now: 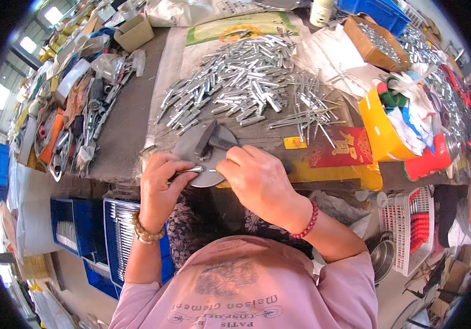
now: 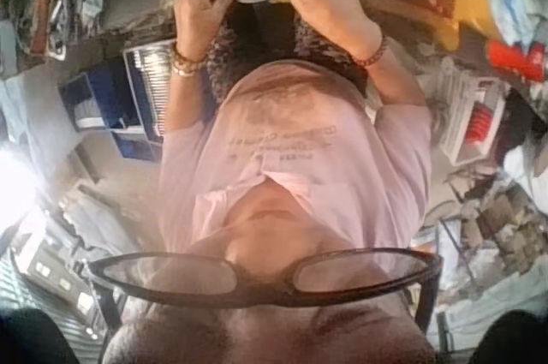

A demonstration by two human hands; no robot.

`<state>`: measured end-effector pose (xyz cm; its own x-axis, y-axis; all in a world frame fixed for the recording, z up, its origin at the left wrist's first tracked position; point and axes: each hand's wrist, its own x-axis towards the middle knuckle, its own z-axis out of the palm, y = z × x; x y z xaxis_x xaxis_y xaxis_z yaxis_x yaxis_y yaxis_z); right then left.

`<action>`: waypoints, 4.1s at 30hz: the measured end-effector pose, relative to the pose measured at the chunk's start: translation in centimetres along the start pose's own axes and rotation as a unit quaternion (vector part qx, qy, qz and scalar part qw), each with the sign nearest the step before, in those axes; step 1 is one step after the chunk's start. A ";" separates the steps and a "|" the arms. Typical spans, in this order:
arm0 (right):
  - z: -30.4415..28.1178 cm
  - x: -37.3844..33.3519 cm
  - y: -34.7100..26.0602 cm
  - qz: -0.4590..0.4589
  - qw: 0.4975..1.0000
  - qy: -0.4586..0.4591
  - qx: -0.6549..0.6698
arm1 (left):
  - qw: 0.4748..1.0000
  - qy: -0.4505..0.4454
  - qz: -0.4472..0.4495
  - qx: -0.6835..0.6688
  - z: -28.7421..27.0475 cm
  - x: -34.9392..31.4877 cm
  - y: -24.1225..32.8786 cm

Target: The person is assembling or inspecting small metal parts at a workbench using a hammer and a circular metal plate.

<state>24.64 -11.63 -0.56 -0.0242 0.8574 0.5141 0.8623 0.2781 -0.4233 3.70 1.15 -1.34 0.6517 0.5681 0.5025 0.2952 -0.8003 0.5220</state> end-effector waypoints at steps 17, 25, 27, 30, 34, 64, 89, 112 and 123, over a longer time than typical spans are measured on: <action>1.5 1.6 -0.6 -0.026 1.000 -0.014 -0.003 | 0.997 -0.004 -0.059 -0.053 -0.5 -1.6 -0.7; 1.7 1.9 -0.4 -0.037 0.999 -0.027 -0.004 | 0.996 -0.005 -0.071 -0.050 -0.3 -1.6 -0.5; 1.9 1.9 -0.5 -0.044 0.999 -0.020 -0.012 | 0.997 -0.001 -0.064 -0.051 -0.4 -1.7 -0.6; 2.1 2.0 -0.2 -0.054 0.998 0.000 -0.019 | 0.996 0.000 -0.067 -0.061 -0.2 -1.6 -0.8; 2.4 2.0 0.1 -0.075 0.996 -0.002 -0.040 | 0.997 0.016 -0.056 -0.048 0.0 -1.6 -1.0; -5.6 1.3 11.5 0.214 0.954 0.055 -0.205 | 0.994 -0.011 -0.080 -0.075 -0.2 -1.2 -0.8; 1.5 4.8 0.5 -0.080 0.995 -0.053 0.040 | 0.998 0.000 -0.056 -0.020 -0.3 -1.5 -1.3; 3.7 5.1 -1.6 -0.198 0.954 -0.052 -0.220 | 0.999 0.010 -0.029 -0.044 0.5 -1.8 -1.5; 4.2 5.3 -3.7 -0.208 0.921 -0.091 -0.315 | 0.998 0.029 -0.014 -0.062 0.7 -2.1 -1.6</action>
<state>19.21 -6.25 0.57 -0.4538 0.8077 0.3763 0.8804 0.3410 0.3296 2.29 1.13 -3.72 0.6018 0.6031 0.5235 0.2222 -0.7561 0.6156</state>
